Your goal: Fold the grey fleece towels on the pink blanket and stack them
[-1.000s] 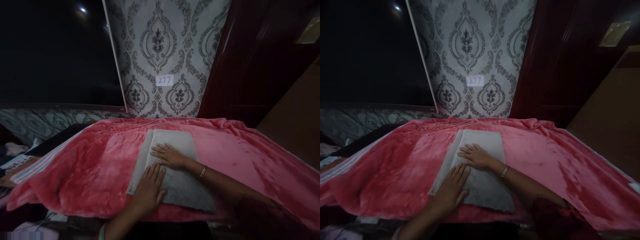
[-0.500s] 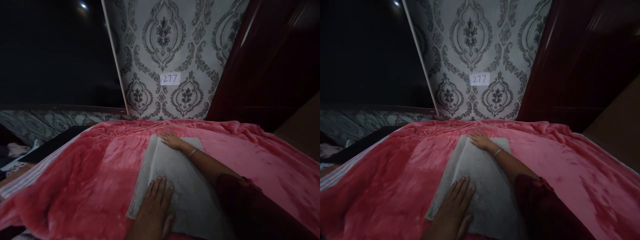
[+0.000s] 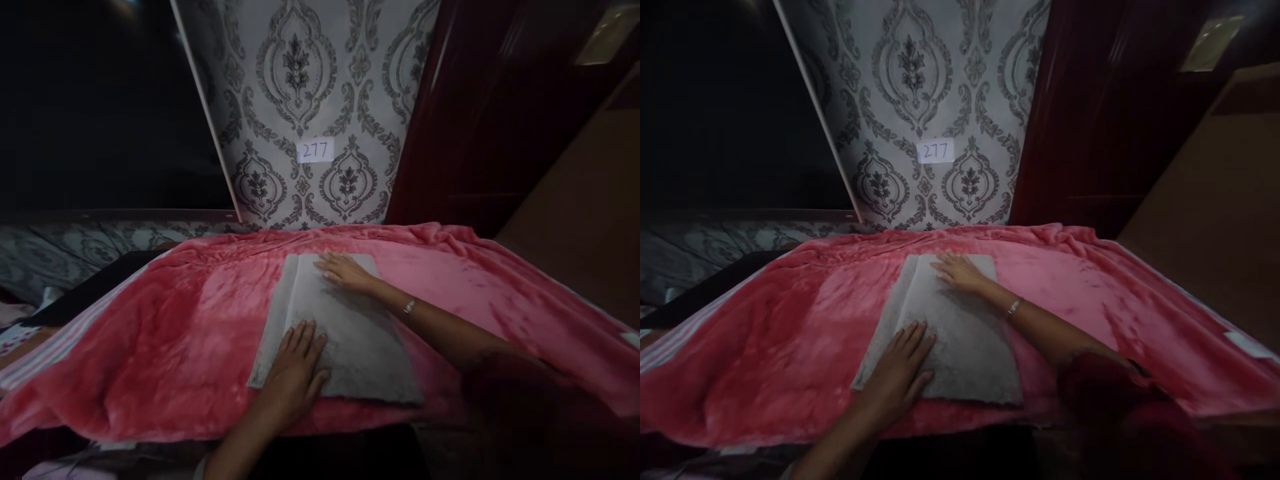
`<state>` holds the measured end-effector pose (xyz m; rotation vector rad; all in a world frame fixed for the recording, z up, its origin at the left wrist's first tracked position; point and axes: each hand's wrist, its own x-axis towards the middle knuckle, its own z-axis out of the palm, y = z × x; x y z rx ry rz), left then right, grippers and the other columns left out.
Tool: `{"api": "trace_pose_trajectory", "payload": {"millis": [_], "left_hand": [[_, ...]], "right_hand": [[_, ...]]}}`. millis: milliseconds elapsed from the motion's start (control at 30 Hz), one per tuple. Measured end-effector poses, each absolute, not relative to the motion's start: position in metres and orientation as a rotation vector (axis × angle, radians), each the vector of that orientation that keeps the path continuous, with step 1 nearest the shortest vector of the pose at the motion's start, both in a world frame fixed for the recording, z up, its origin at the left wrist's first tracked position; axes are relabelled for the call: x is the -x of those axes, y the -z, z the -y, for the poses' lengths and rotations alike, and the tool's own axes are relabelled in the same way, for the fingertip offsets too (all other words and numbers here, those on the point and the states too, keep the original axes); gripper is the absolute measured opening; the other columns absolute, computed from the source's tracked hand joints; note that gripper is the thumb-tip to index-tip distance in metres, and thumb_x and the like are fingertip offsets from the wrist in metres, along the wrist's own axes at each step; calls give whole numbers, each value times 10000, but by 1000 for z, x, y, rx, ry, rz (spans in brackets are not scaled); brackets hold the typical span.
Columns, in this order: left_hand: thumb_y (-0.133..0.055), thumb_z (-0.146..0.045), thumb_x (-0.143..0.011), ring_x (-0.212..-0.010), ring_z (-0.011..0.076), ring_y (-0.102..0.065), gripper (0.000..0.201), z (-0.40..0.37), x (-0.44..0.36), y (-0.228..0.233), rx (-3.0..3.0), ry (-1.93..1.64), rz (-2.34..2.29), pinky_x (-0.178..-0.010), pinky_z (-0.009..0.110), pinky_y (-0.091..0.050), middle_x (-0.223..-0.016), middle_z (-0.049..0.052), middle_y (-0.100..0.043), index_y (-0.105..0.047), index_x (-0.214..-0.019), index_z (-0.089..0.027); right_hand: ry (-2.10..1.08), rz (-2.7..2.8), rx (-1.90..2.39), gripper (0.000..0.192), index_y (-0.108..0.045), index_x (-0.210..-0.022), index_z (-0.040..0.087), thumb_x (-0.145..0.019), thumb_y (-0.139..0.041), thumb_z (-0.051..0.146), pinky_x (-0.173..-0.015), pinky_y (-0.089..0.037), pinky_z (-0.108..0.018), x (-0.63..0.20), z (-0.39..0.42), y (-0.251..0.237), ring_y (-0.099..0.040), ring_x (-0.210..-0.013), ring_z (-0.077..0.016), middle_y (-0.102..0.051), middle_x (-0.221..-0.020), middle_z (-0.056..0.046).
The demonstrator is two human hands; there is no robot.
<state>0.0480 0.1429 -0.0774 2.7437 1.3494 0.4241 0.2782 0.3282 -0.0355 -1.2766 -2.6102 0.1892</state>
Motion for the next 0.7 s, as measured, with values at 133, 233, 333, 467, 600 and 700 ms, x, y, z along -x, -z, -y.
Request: {"api": "trace_pose_trajectory", "payload": {"millis": [133, 233, 333, 467, 600, 700], "left_hand": [[-550, -397, -966, -1443, 324, -401, 503, -140, -90, 50, -2720, -335, -1178, -1210, 610, -253, -1515, 132, -497, -524, -1439, -232], [-570, -517, -942, -1495, 327, -302, 639, -138, -121, 50, -2722, -319, -940, -1221, 637, -179, -1601, 103, -376, -408, -1523, -302], [-686, -529, -862, -1524, 421, -134, 797, -138, -133, 61, -2727, -262, -912, -1159, 760, -105, -1675, 79, -160, -310, -1555, -407], [-745, -438, -833, -1523, 449, -41, 824, -137, -130, 65, -2729, -186, -886, -1135, 792, -51, -1684, 35, -59, -315, -1534, -469], [-723, -476, -849, -1527, 435, -36, 807, -136, -127, 57, -2706, -161, -869, -1140, 789, -75, -1683, 30, -52, -299, -1536, -476], [-606, -557, -913, -1536, 398, -34, 707, -135, -126, 55, -2688, -213, -868, -1159, 768, -86, -1684, -1, -77, -281, -1537, -492]], "right_hand": [[-263, 2766, 1159, 547, -372, -1556, 336, -1056, -294, 542, -1204, -99, -597, -315, -282, 43, -84, -1534, -298, -193, -1656, -25], [-305, 2840, 1141, 566, -321, -1574, 339, -1053, -299, 559, -1194, -69, -628, -328, -277, 52, -69, -1534, -306, -181, -1658, -21], [-306, 2812, 1162, 597, -264, -1590, 354, -1044, -295, 594, -1196, -99, -621, -332, -295, 63, -73, -1535, -301, -161, -1663, -13], [-196, 2706, 1271, 579, -296, -1583, 348, -1049, -264, 570, -1197, -134, -611, -336, -336, 75, -126, -1527, -309, -181, -1659, -20], [-175, 2652, 1405, 573, -287, -1585, 358, -1044, -250, 544, -1177, -175, -648, -342, -375, 85, -189, -1511, -329, -220, -1648, -25], [-159, 2583, 1557, 567, -267, -1589, 370, -1046, -223, 529, -1189, -184, -616, -345, -393, 91, -177, -1518, -305, -237, -1644, -13]]}}
